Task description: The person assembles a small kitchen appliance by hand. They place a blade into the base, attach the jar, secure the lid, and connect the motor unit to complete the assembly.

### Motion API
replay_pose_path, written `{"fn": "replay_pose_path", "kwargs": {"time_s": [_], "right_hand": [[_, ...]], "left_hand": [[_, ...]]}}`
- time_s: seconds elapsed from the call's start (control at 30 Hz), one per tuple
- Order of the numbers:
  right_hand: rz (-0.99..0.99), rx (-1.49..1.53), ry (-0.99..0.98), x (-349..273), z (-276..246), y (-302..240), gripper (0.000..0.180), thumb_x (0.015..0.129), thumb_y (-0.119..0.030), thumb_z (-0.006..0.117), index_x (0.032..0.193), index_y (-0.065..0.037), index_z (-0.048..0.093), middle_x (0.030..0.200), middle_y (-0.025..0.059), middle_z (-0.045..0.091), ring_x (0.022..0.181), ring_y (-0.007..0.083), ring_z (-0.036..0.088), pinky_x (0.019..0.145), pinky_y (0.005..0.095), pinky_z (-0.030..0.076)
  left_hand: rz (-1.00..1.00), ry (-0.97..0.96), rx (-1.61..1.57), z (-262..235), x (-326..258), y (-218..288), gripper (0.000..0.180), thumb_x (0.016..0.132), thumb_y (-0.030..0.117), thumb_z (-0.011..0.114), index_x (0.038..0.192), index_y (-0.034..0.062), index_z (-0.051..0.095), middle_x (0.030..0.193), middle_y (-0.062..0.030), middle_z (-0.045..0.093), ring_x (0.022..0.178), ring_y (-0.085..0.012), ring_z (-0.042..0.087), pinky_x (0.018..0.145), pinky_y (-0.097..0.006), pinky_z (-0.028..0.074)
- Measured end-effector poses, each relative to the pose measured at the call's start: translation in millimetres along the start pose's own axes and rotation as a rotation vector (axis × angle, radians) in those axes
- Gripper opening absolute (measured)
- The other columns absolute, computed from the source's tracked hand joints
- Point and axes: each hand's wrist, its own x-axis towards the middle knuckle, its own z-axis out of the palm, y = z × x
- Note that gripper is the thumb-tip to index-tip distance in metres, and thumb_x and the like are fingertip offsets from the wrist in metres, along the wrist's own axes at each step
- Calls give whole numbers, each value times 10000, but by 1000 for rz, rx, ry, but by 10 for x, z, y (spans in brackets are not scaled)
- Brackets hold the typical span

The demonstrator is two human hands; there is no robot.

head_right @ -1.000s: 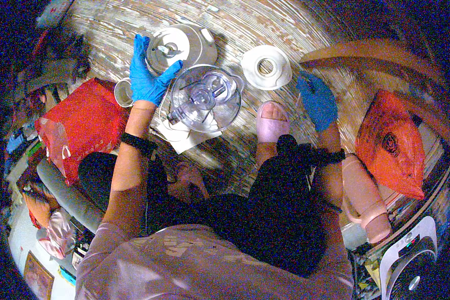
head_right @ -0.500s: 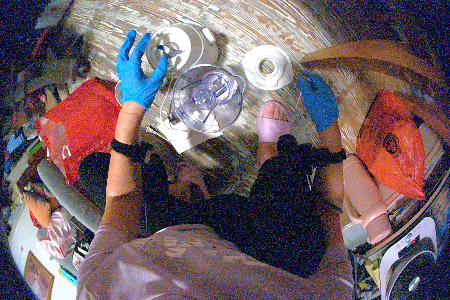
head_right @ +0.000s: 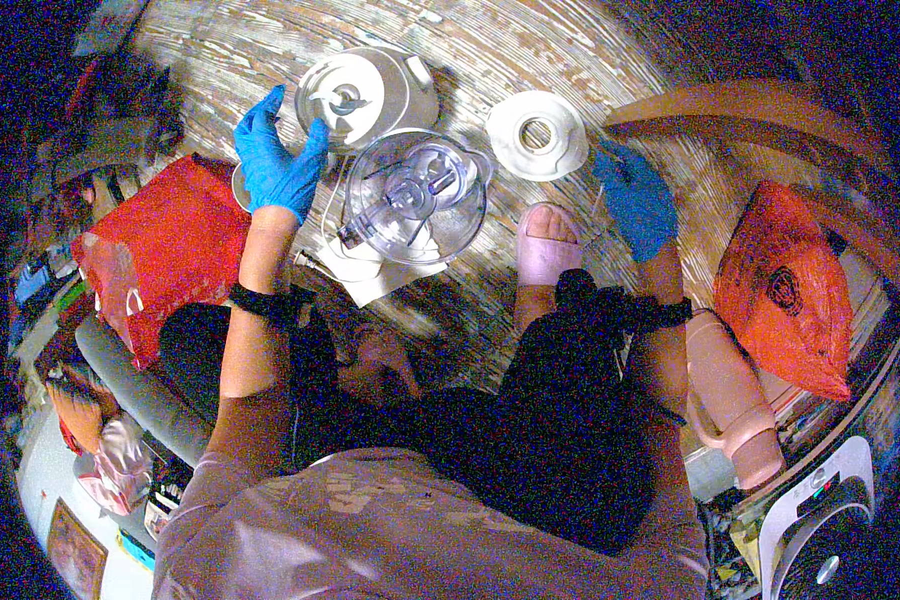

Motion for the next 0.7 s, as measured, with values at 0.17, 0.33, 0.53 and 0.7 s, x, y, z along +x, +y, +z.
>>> {"fn": "replay_pose_path", "kwargs": {"time_s": [0.17, 0.33, 0.53, 0.7], "right_hand": [[-7, -88, 10, 62, 35, 83, 381, 985, -274, 495, 1271, -33, 569, 991, 93, 677, 922, 158, 616, 861, 294, 469], [-37, -33, 10, 86, 51, 114, 384, 984, -285, 497, 1267, -37, 574, 986, 86, 672, 920, 155, 616, 852, 295, 471], [-32, -42, 10, 88, 51, 118, 367, 985, -255, 495, 1257, -22, 577, 1004, 88, 666, 930, 156, 617, 859, 292, 474], [-18, -9, 13, 92, 62, 124, 356, 979, -226, 507, 1260, -18, 575, 1041, 94, 657, 932, 156, 617, 873, 293, 473]], "left_hand": [[-140, -14, -73, 24, -21, -50, 516, 771, 285, 715, 1215, 70, 562, 1156, -209, 514, 1095, -352, 495, 962, -433, 412], [-159, -46, -18, 9, -4, -85, 420, 793, 288, 695, 1142, 77, 596, 1114, -193, 533, 1066, -343, 517, 937, -426, 427], [-241, -61, -83, 71, 17, -38, 486, 775, 275, 714, 1191, 74, 563, 1124, -183, 536, 1005, -337, 558, 912, -416, 450], [-249, -62, -88, 190, 101, -13, 556, 784, 194, 685, 1285, 79, 473, 1156, -193, 527, 1013, -363, 590, 915, -427, 466]]}}
